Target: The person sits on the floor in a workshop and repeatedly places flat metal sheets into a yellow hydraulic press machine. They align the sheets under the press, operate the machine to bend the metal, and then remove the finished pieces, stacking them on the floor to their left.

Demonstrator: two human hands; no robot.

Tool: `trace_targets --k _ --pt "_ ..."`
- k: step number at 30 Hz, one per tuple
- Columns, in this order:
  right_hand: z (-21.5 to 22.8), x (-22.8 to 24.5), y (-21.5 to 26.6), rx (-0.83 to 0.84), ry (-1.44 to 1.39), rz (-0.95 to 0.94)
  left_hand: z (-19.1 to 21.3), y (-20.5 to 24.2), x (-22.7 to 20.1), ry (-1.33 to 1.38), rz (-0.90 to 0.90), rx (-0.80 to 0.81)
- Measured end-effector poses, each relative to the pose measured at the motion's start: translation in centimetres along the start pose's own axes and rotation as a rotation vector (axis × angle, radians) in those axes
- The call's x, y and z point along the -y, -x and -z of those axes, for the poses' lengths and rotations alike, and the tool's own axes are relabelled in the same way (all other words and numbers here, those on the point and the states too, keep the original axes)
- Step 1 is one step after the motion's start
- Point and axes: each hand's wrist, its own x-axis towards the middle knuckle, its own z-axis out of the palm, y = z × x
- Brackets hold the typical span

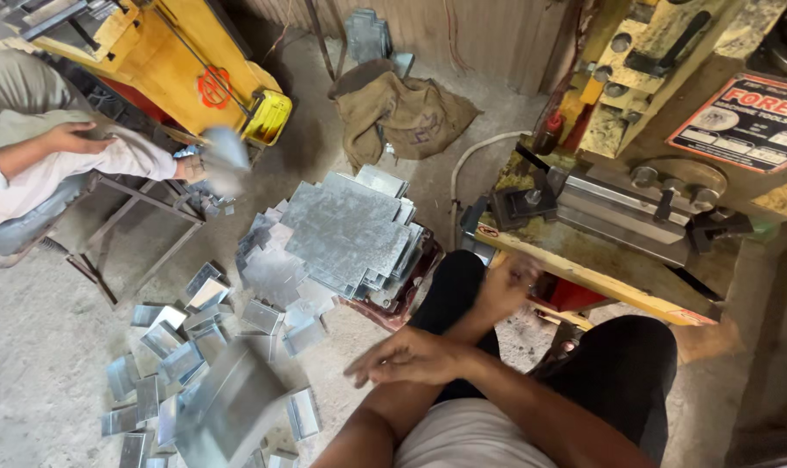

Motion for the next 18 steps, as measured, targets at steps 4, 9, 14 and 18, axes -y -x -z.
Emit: trace_targets --k 4,9,14,18 --pt "1.4 1.9 0.8 -0.332 -0.009 -0.044 10.8 -3.8 -4.1 -0.597 -0.001 -0.366" --pt "5.3 1.7 7.1 -0.738 -0.018 0.063 25.7 -2.5 -6.1 -1.378 0.305 -0.623" --pt "6.4 0.0 12.7 -0.961 -0.202 0.16 36.2 2.2 -6.5 -1.334 0.851 -0.92" --pt "6.9 -1.9 15.7 -1.086 -0.283 0.169 41.5 6.3 -2.4 -1.057 0.896 -0.902"
